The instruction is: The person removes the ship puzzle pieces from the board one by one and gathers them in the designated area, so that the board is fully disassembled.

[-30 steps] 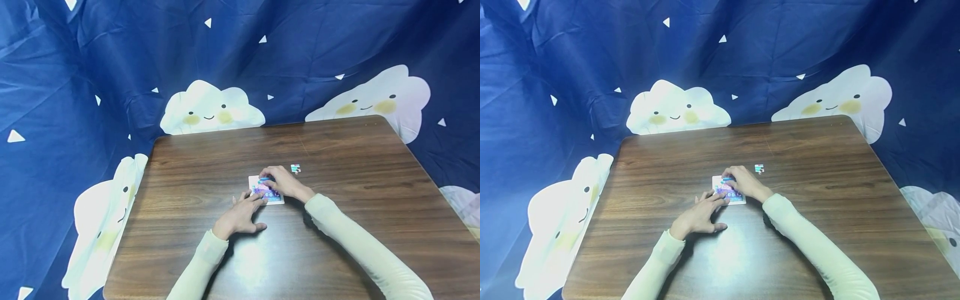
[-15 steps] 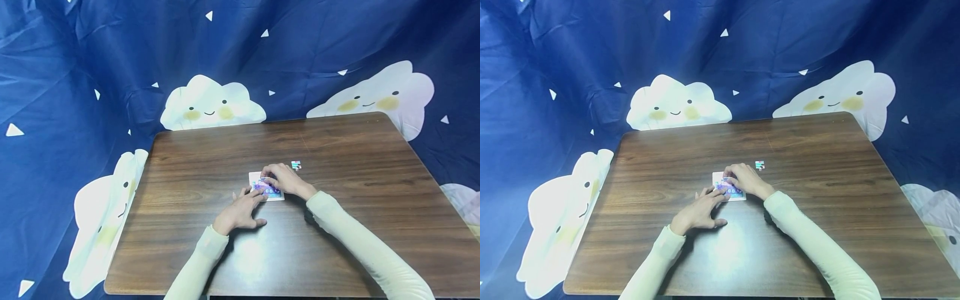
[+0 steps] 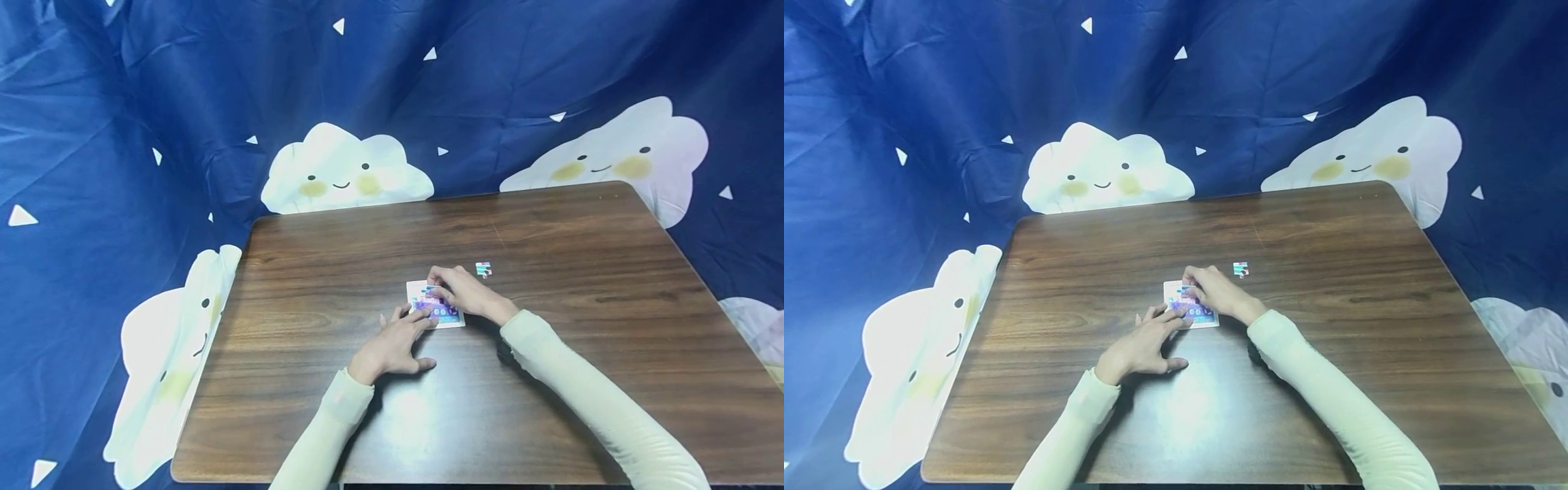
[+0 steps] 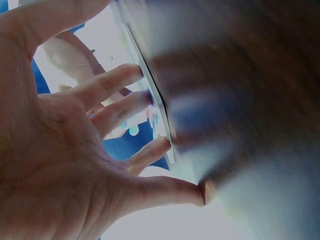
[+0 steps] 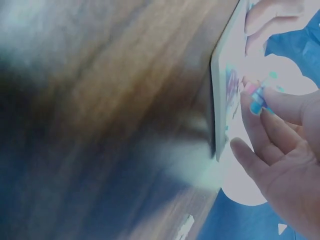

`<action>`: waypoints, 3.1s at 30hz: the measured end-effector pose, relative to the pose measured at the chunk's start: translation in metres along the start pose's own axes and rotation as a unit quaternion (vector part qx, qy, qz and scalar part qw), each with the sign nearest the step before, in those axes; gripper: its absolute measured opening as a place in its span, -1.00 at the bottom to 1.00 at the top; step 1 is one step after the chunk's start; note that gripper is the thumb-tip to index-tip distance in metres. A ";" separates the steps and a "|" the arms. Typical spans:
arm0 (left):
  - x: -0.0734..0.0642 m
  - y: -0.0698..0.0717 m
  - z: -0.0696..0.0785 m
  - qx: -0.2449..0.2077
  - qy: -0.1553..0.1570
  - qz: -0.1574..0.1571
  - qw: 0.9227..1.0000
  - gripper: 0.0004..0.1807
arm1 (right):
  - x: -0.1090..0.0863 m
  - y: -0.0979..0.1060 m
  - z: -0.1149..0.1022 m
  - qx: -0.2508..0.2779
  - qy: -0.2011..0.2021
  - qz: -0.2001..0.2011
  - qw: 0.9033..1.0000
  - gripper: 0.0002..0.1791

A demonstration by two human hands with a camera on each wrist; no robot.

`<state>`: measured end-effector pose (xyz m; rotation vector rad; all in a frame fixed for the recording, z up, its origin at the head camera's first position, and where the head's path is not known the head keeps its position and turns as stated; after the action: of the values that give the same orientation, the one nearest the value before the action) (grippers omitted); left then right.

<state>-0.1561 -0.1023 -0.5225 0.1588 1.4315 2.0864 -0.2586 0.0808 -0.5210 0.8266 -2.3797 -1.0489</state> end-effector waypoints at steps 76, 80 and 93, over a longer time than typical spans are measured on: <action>-0.003 0.001 0.000 -0.020 -0.005 0.006 1.000 -0.10 | -0.054 0.095 0.101 -0.029 -0.215 0.090 0.972 -0.86; -0.002 0.001 0.000 -0.017 -0.006 0.008 1.000 -0.11 | -0.054 0.096 0.102 -0.036 -0.210 0.093 0.973 -0.85; -0.004 0.002 0.002 -0.024 -0.007 0.007 1.000 -0.13 | -0.062 0.092 0.106 -0.047 -0.192 0.138 0.971 -0.85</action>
<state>-0.1532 -0.1031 -0.5190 0.1645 1.3757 2.1256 -0.3058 0.2262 -0.5253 0.2612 -2.6331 -1.2825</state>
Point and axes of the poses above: each hand's wrist, its own x-axis towards the middle knuckle, its own y-axis out of the back of the hand, z = x × y, the point moved 2 cm from there along x, towards the middle knuckle, and after that the axes turned 1 degree about -x, right-handed, at the moved point
